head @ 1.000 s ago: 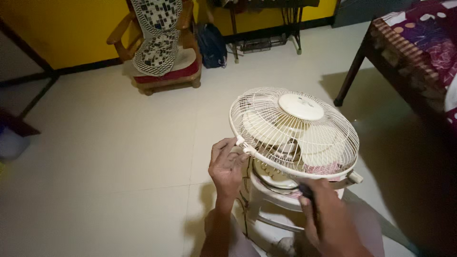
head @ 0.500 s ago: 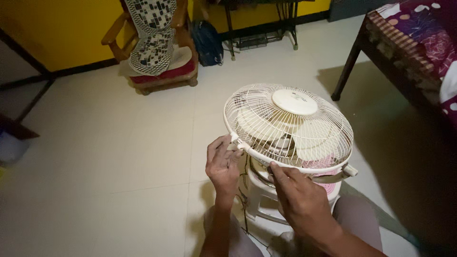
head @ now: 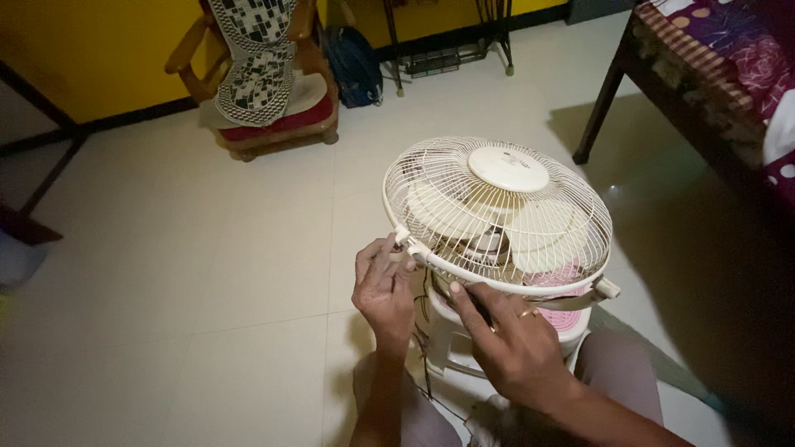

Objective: The person removes the front grille of a white electric fan using a screwdriver to loosen screws. They then detach the grille and set it aside, leaving the fan blades exposed.

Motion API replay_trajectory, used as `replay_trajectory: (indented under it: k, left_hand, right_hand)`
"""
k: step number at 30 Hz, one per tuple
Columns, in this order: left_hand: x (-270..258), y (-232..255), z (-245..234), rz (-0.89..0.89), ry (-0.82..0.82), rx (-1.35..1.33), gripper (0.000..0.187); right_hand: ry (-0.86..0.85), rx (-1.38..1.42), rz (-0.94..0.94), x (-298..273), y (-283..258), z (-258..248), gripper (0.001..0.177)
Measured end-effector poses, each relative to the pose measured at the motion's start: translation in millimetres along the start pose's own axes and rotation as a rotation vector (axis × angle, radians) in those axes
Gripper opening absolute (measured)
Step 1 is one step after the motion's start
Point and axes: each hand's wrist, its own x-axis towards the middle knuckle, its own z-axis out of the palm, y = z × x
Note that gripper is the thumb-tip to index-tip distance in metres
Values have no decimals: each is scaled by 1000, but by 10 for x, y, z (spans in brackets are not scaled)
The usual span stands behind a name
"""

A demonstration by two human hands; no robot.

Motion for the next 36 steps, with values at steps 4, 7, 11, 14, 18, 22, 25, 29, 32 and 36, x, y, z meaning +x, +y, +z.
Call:
replay_trajectory:
  k: [4, 7, 11, 14, 18, 22, 25, 29, 32, 36]
  left_hand:
    - [2, 32, -1, -23, 3, 30, 36]
    - [10, 58, -3, -66, 7, 27, 36]
    - [19, 77, 8, -80, 19, 58, 35]
    - [9, 72, 16, -65, 22, 54, 35]
    - [-7, 29, 29, -52, 39, -19, 35]
    - [-8, 7, 33, -37, 38, -31, 34]
    - [9, 22, 38, -30, 35, -6, 35]
    - [-8, 47, 48, -41, 31, -61, 36]
    - [3, 67, 64, -29, 50, -3, 35]
    - [-5, 86, 47, -18, 51, 165, 34]
  right_hand:
    - [74, -39, -51, -5, -16, 31, 59]
    - [119, -52, -106, -6, -1, 26, 54]
    - [139, -80, -178, 14, 74, 15, 50]
    - [132, -107, -196, 31, 106, 24, 48]
    - [77, -126, -164, 31, 104, 25, 46]
    - [40, -126, -159, 27, 77, -20, 47]
    - [4, -157, -201, 76, 62, -28, 49]
    - [-65, -317, -301, 132, 37, -35, 45]
    - [-101, -431, -364, 177, 29, -81, 46]
    - [-156, -508, -382, 199, -24, -128, 51]
